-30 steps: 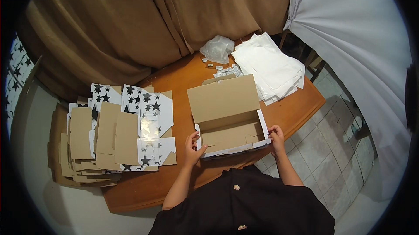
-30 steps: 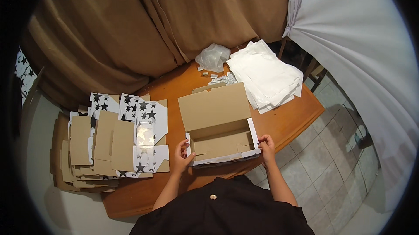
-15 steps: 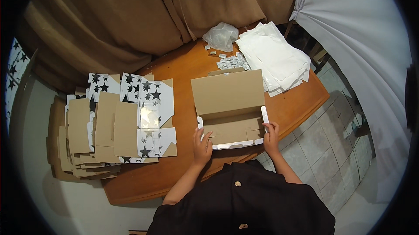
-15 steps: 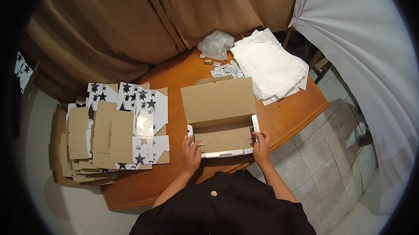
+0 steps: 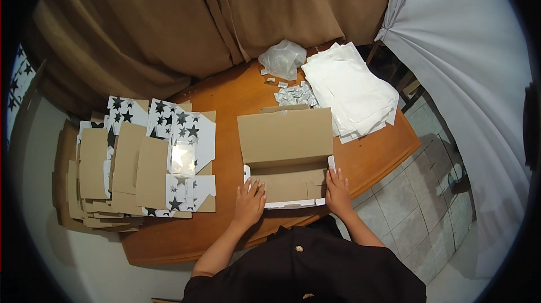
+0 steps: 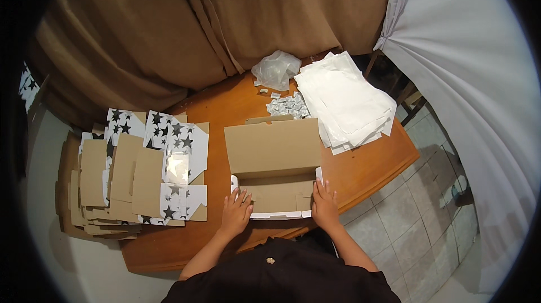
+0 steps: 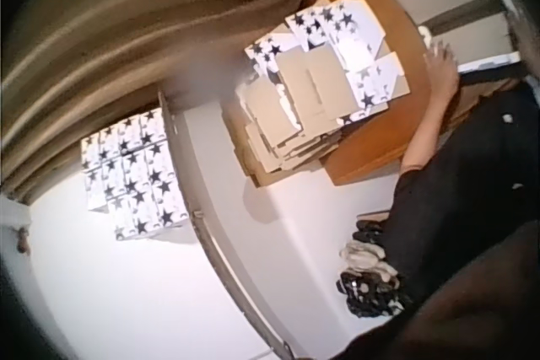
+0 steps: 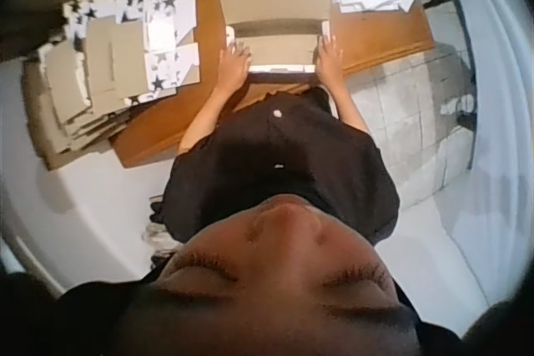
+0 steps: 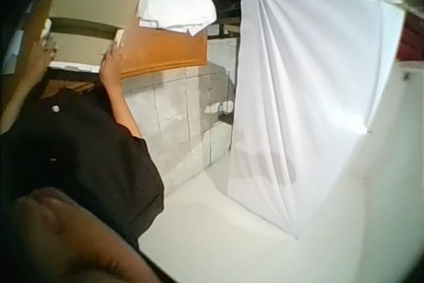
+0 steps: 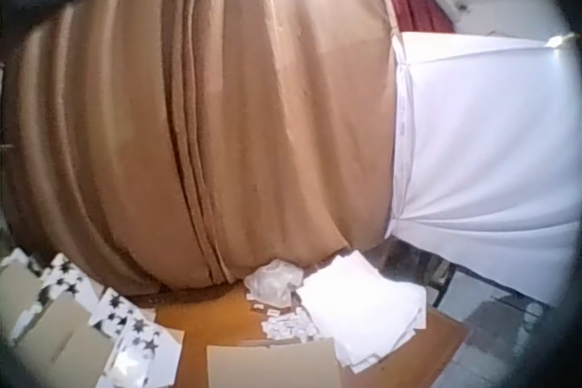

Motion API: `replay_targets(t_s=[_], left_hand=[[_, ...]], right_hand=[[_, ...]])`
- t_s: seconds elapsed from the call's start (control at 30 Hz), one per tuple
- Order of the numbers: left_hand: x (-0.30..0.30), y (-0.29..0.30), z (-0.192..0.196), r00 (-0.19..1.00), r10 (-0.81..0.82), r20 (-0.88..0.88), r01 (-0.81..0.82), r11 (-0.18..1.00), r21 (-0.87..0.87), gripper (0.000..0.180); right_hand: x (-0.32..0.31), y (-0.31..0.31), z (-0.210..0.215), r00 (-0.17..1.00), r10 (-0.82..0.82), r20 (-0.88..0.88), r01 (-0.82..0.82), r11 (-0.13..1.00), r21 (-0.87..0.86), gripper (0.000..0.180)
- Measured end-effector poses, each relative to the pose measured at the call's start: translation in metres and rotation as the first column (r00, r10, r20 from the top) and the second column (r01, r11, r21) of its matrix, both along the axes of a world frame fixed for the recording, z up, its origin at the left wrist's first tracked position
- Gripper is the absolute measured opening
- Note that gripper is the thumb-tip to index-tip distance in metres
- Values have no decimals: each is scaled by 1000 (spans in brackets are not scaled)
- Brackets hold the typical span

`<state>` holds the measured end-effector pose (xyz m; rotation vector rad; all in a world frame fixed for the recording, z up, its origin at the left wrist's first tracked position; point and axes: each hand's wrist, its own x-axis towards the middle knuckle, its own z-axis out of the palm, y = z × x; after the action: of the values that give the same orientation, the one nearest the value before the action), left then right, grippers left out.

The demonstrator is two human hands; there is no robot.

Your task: The person is folding flat cardboard sheets into shoe boxes, placing tissue paper inside, and stacking them on a shelf.

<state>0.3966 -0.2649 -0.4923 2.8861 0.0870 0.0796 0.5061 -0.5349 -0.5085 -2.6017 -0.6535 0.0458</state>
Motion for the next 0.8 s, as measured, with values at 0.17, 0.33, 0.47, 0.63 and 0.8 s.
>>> replay_targets(t_s=[0.17,0.33,0.47,0.63,0.8], left_hand=[[10,-10,-3,996,74,54,-68,992,-105,35],[27,-34,-6,974,195,114,-179,975,-133,32],[40,-45,-3,950,304,72,-287,941,-181,32],[45,-54,-5,886,434,162,-390,887,-247,35],[46,-66,-7,811,551,199,-500,828,-255,43]], right_hand=[[30,-5,0,992,96,-77,-87,990,113,48],[86,-11,9,960,256,-116,-235,957,168,41],[145,-28,-10,950,296,-103,-212,849,483,38],[226,-67,-18,999,30,-10,-24,925,379,46],[242,-84,-24,998,-15,56,25,984,-174,52]])
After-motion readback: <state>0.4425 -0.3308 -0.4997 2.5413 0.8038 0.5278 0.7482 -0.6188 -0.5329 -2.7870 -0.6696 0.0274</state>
